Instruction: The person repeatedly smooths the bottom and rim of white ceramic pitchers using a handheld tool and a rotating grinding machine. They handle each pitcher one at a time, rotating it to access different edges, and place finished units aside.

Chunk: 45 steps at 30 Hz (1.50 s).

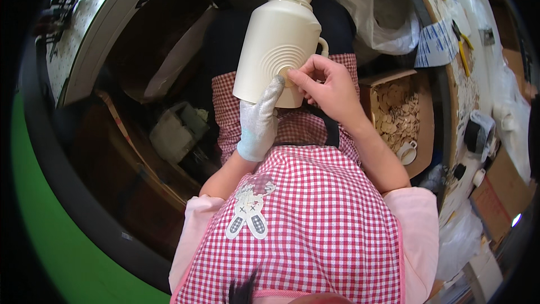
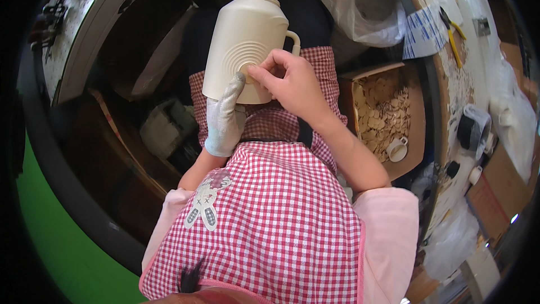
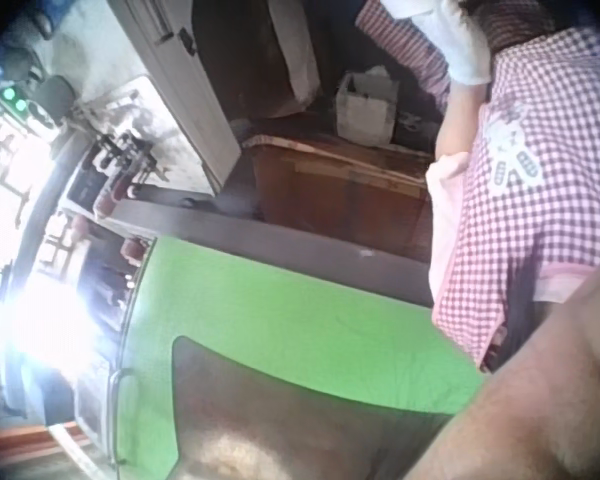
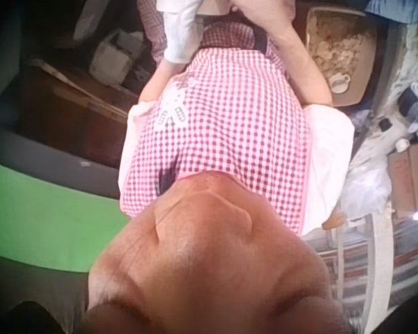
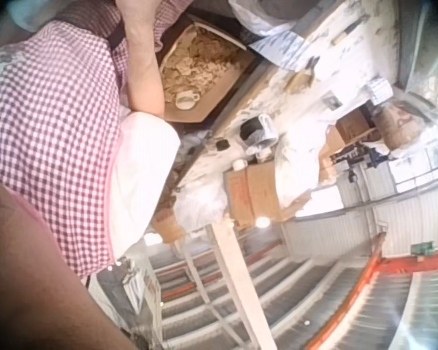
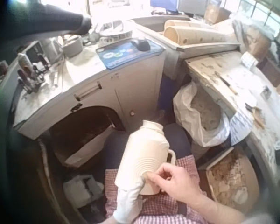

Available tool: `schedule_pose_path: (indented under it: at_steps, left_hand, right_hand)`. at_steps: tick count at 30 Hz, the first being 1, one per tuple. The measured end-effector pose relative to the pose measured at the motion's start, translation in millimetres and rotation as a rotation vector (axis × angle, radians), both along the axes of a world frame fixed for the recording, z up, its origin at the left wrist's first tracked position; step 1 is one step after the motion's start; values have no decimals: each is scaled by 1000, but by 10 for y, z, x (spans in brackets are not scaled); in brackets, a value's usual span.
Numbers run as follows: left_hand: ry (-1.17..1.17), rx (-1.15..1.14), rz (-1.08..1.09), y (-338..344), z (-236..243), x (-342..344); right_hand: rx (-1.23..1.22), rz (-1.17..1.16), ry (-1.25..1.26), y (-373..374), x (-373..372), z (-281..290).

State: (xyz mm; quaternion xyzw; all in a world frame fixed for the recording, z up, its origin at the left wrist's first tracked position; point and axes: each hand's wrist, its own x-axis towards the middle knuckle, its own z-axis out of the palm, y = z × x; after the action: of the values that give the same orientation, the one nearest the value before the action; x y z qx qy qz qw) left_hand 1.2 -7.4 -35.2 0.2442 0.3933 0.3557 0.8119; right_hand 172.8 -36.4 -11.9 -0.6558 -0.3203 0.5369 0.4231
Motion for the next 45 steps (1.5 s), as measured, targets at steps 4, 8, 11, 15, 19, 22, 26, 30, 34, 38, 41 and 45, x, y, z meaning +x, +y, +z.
schedule_pose_path:
  at_steps: [4,8,11,15,19,22,26,30,34,38,41,45]
  left_hand:
    - [-15,37,3,-36,-29,38]
    - [37,116,35,-38,-99,-13]
    - [130,214,42,7,-200,-120]
    - [512,761,-97,69,-366,-294]
    - [617,1021,-42,67,-428,-371]
    - [732,1482,-32,109,-356,-357]
    - [313,392,53,118,-176,-110]
    - [348,470,67,112,-23,134]
    - [404,461,90,152,31,162]
    - [300,392,60,194,92,140]
    - [200,176,36,228,194,108]
    - [144,60,-13,296,293,83]
  right_hand:
    - [-121,45,55,-22,170,-12]
    - [3,-65,-3,30,170,-226]
    - [35,-32,-258,136,83,-391]
    - [155,-6,-479,219,46,-400]
    - [183,31,-306,184,82,-304]
    - [226,45,-394,152,59,-340]
    - [203,-36,-319,142,27,-441]
    - [238,50,-189,68,381,-279]
    - [412,-265,-853,-50,1768,108]
    - [160,-382,-1375,94,3527,252]
    - [288,-161,-1613,603,4325,-72]
    - [104,-49,-1624,1426,4813,-628]
